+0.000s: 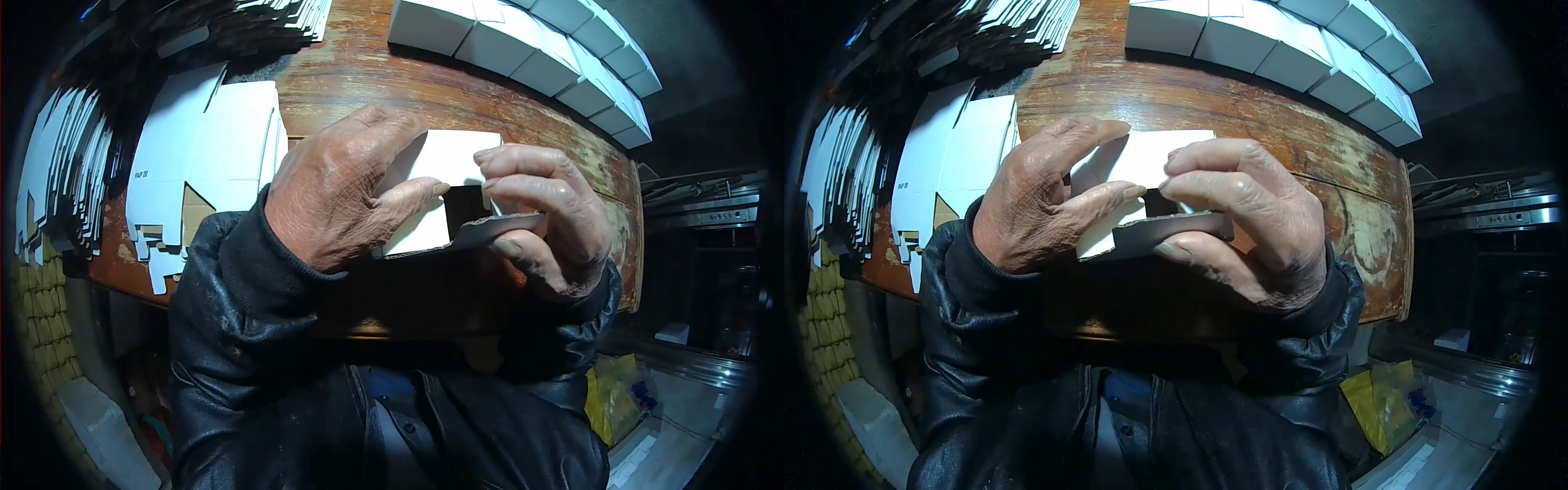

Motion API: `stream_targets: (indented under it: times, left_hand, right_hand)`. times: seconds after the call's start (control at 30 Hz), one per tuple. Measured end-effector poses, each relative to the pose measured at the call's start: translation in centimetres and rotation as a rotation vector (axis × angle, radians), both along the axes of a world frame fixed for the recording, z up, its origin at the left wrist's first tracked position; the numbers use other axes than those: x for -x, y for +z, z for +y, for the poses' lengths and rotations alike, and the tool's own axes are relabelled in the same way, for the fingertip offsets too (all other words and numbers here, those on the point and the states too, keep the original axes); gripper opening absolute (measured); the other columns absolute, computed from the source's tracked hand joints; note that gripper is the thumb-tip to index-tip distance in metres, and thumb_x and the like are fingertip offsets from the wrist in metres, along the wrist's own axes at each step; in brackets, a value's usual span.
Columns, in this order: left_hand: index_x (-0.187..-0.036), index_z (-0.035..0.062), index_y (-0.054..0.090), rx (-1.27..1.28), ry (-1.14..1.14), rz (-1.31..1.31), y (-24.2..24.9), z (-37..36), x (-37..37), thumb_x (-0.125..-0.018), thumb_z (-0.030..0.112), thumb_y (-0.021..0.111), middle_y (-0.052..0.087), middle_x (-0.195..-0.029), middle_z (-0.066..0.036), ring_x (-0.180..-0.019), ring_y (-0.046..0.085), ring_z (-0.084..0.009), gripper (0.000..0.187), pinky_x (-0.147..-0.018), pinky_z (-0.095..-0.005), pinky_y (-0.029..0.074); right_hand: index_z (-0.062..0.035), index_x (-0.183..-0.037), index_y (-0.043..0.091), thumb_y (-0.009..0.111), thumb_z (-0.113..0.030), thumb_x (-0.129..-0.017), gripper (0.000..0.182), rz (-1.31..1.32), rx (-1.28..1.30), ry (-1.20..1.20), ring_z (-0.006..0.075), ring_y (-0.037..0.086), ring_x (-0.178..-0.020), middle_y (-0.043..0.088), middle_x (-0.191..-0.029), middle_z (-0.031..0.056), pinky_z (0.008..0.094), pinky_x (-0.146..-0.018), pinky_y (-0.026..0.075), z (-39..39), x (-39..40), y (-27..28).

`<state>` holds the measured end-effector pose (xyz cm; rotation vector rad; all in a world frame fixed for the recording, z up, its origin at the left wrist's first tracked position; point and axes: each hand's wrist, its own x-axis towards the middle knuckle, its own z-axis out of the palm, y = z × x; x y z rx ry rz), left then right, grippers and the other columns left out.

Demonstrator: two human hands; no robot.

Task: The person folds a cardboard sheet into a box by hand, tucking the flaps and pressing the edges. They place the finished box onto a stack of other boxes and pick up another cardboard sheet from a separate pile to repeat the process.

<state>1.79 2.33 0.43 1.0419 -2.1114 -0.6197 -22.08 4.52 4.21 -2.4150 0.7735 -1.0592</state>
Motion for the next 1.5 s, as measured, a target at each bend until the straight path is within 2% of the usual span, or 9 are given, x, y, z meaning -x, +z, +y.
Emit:
stream_targets:
  times: [0.13,0.3,0.43,0.5,0.63,0.87,0.97,1.33,1.5]
  left_hand:
    - [-0.123,0.0007,0.062,0.059,0.006,0.018,-0.4,-0.1,0.0,-0.084,0.032,0.077,0.067,-0.111,-0.021,-0.091,0.07,-0.0283,0.052,-0.07,-0.0332,0.057]
    - [-0.122,0.0006,0.063,0.028,0.005,0.07,-0.4,0.0,0.2,-0.084,0.027,0.077,0.067,-0.109,-0.019,-0.085,0.069,-0.0244,0.048,-0.065,-0.0302,0.056]
    - [-0.121,0.0011,0.063,0.037,0.022,0.034,-0.2,0.0,0.2,-0.084,0.023,0.077,0.067,-0.108,-0.018,-0.082,0.068,-0.0226,0.046,-0.063,-0.0285,0.055]
    - [-0.121,0.0017,0.063,0.035,0.008,0.062,-0.2,0.0,0.1,-0.085,0.02,0.076,0.067,-0.109,-0.018,-0.082,0.068,-0.0229,0.043,-0.063,-0.0286,0.055]
    - [-0.122,0.0028,0.063,0.011,0.013,0.075,-0.3,-0.1,0.1,-0.088,0.017,0.07,0.067,-0.11,-0.018,-0.083,0.069,-0.0235,0.037,-0.064,-0.0291,0.056]
    - [-0.124,0.0019,0.063,-0.03,-0.033,0.004,0.2,-0.1,-0.1,-0.095,0.018,0.06,0.067,-0.112,-0.02,-0.092,0.069,-0.0273,0.033,-0.075,-0.0332,0.057]
    - [-0.123,0.0003,0.063,-0.051,-0.03,-0.031,0.1,-0.2,-0.1,-0.098,0.021,0.058,0.068,-0.109,-0.021,-0.094,0.069,-0.0286,0.033,-0.081,-0.0355,0.056]
    - [-0.122,-0.0035,0.062,-0.241,0.053,-0.082,0.7,-0.1,0.2,-0.102,0.025,0.052,0.068,-0.108,-0.023,-0.094,0.069,-0.0298,0.036,-0.083,-0.0361,0.055]
    - [-0.121,-0.004,0.062,-0.091,0.074,-0.081,-0.4,-0.1,0.2,-0.103,0.024,0.049,0.068,-0.109,-0.023,-0.096,0.069,-0.0339,0.036,-0.086,-0.0373,0.054]
  right_hand:
    - [-0.0037,-0.114,0.065,0.082,-0.023,-0.077,0.045,0.017,-0.107,-0.059,0.0291,0.069,-0.101,0.07,-0.102,0.0142,0.0422,-0.093,0.053,0.5,0.1,-0.3]
    - [-0.001,-0.125,0.056,0.073,-0.025,-0.087,0.048,0.187,0.01,0.025,0.0284,0.069,-0.104,0.07,-0.106,0.0178,0.0519,-0.106,0.04,-0.3,0.6,-0.5]
    - [-0.0046,-0.122,0.061,0.078,-0.012,-0.08,0.047,-0.141,-0.282,-0.106,0.0296,0.069,-0.106,0.07,-0.108,0.015,0.0457,-0.096,0.052,1.3,-0.8,-0.8]
    - [-0.0044,-0.122,0.062,0.078,-0.007,-0.078,0.047,-0.183,-0.175,-0.102,0.03,0.069,-0.103,0.068,-0.11,0.0166,0.0429,-0.091,0.055,0.9,-0.8,-1.3]
    - [-0.004,-0.119,0.064,0.081,-0.008,-0.075,0.048,0.092,0.216,-0.121,0.0309,0.066,-0.1,0.064,-0.113,0.0172,0.0396,-0.087,0.056,-0.3,-0.5,-1.5]
    - [0.0,-0.115,0.061,0.078,-0.051,-0.073,0.068,0.33,0.28,-0.069,0.0361,0.059,-0.109,0.061,-0.113,0.0184,0.0523,-0.101,0.042,-1.4,-0.1,-1.8]
    - [0.0,-0.119,0.061,0.078,-0.054,-0.073,0.073,0.367,0.182,-0.058,0.0397,0.057,-0.117,0.061,-0.115,0.0198,0.0553,-0.106,0.038,-0.6,-0.7,-0.7]
    - [-0.0074,-0.121,0.06,0.078,-0.057,-0.072,0.072,0.471,0.23,-0.084,0.034,0.056,-0.116,0.06,-0.107,0.0121,0.0628,-0.108,0.029,-0.1,-0.9,-1.1]
    - [-0.0038,-0.116,0.063,0.078,-0.058,-0.071,0.073,0.49,0.218,-0.072,0.0379,0.057,-0.116,0.062,-0.103,0.0142,0.0608,-0.107,0.03,0.0,-1.1,-0.8]
